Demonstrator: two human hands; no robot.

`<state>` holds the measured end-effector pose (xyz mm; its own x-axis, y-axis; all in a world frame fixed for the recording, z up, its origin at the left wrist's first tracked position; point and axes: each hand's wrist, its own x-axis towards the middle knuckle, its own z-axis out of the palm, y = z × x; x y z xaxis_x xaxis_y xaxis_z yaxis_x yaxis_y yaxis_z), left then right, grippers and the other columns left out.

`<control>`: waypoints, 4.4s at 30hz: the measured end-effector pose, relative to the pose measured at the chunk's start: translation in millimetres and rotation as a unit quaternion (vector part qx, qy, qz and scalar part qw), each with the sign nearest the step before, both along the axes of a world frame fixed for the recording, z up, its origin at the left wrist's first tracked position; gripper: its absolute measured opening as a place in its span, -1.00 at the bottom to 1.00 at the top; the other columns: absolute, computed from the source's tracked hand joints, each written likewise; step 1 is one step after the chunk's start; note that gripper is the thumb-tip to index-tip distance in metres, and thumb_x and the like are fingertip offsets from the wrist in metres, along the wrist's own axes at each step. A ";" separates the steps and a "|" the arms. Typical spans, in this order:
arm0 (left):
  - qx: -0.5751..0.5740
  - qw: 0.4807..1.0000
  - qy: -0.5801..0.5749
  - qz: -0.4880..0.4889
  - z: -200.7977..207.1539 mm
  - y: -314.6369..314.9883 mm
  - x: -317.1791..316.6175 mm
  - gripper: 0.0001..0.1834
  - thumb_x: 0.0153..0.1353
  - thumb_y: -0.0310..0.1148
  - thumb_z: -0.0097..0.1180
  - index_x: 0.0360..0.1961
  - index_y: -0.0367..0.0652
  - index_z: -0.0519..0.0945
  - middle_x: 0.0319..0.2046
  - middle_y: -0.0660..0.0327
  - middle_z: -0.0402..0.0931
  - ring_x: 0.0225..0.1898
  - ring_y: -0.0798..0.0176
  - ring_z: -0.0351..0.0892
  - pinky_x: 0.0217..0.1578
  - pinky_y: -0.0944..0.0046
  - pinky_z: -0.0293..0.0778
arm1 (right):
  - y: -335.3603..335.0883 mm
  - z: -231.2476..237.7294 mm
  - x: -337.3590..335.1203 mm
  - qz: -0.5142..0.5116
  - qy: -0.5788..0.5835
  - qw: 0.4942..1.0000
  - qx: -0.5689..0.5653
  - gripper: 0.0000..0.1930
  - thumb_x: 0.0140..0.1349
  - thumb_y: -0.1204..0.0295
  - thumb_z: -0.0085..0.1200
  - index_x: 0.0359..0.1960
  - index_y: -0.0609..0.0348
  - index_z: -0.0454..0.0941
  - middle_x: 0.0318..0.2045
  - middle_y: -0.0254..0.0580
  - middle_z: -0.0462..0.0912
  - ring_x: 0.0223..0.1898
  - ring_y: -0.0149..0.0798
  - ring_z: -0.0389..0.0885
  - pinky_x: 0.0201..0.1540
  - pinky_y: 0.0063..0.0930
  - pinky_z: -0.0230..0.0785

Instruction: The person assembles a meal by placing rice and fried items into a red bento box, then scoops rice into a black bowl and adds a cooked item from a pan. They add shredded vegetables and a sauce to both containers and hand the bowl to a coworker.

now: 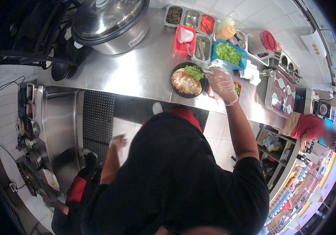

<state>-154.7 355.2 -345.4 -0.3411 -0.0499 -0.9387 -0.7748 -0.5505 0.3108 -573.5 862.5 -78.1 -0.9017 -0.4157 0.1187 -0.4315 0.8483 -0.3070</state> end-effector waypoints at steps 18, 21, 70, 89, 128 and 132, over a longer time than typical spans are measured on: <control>0.067 0.998 -0.015 0.001 -11.6 -13.5 -52.2 -0.62 0.27 -0.24 0.37 0.03 -0.21 0.65 -0.27 0.09 0.63 -0.36 0.11 0.63 -0.35 0.12 0.57 | 91.0 -5.6 -49.6 -0.089 -0.007 0.990 0.110 -0.74 0.22 0.26 0.22 -0.43 0.25 0.68 -0.44 0.18 0.66 -0.28 0.22 0.65 -0.16 0.01 0.49; 0.026 0.999 -0.019 0.027 -7.8 -7.4 -37.8 -0.70 0.29 -0.27 0.34 -0.04 -0.19 0.65 -0.31 0.10 0.62 -0.38 0.09 0.60 -0.37 0.13 0.54 | 81.7 -51.0 -38.3 -0.090 0.033 0.993 0.062 -0.70 0.26 0.19 0.15 -0.37 0.21 0.66 -0.34 0.15 0.68 -0.23 0.19 0.65 -0.10 -0.02 0.49; -0.022 0.998 0.052 0.015 37.3 133.5 -57.8 -0.53 0.33 -0.16 0.28 0.17 -0.19 0.60 -0.13 0.06 0.66 -0.18 0.00 0.70 -0.16 -0.02 0.65 | 124.0 -98.5 -68.3 -0.086 -0.122 0.988 -0.046 -0.65 0.33 0.22 0.19 -0.05 0.26 0.71 -0.14 0.18 0.73 -0.03 0.19 0.67 0.09 -0.02 0.48; -0.075 0.997 0.022 0.013 49.4 143.6 -30.1 -0.57 0.32 -0.19 0.31 0.13 -0.18 0.64 -0.19 0.08 0.66 -0.23 0.08 0.69 -0.23 0.10 0.64 | 77.4 -45.4 -29.4 -0.033 -0.071 0.994 -0.080 -0.68 0.35 0.28 0.19 0.03 0.18 0.64 -0.19 0.05 0.69 -0.04 0.12 0.64 0.03 -0.05 0.47; -0.043 0.995 0.059 -0.061 19.2 -32.8 -31.7 -0.61 0.21 -0.17 0.43 -0.05 -0.12 0.61 -0.30 0.16 0.64 -0.33 0.11 0.64 -0.33 0.06 0.58 | 3.2 -55.2 61.1 -0.236 -0.003 0.972 -0.016 -0.78 0.21 0.23 0.24 -0.24 0.08 0.68 -0.33 -0.04 0.72 -0.15 0.09 0.68 -0.05 -0.05 0.53; -0.098 0.941 0.147 -0.290 -4.8 -50.9 -35.8 -0.67 0.30 -0.17 0.32 -0.04 -0.11 0.60 -0.32 0.21 0.59 -0.32 0.15 0.59 -0.30 0.11 0.53 | -13.4 -54.8 60.4 -0.200 0.005 0.977 -0.072 -0.76 0.26 0.22 0.21 -0.21 0.11 0.67 -0.28 -0.03 0.72 -0.11 0.10 0.69 0.00 -0.04 0.51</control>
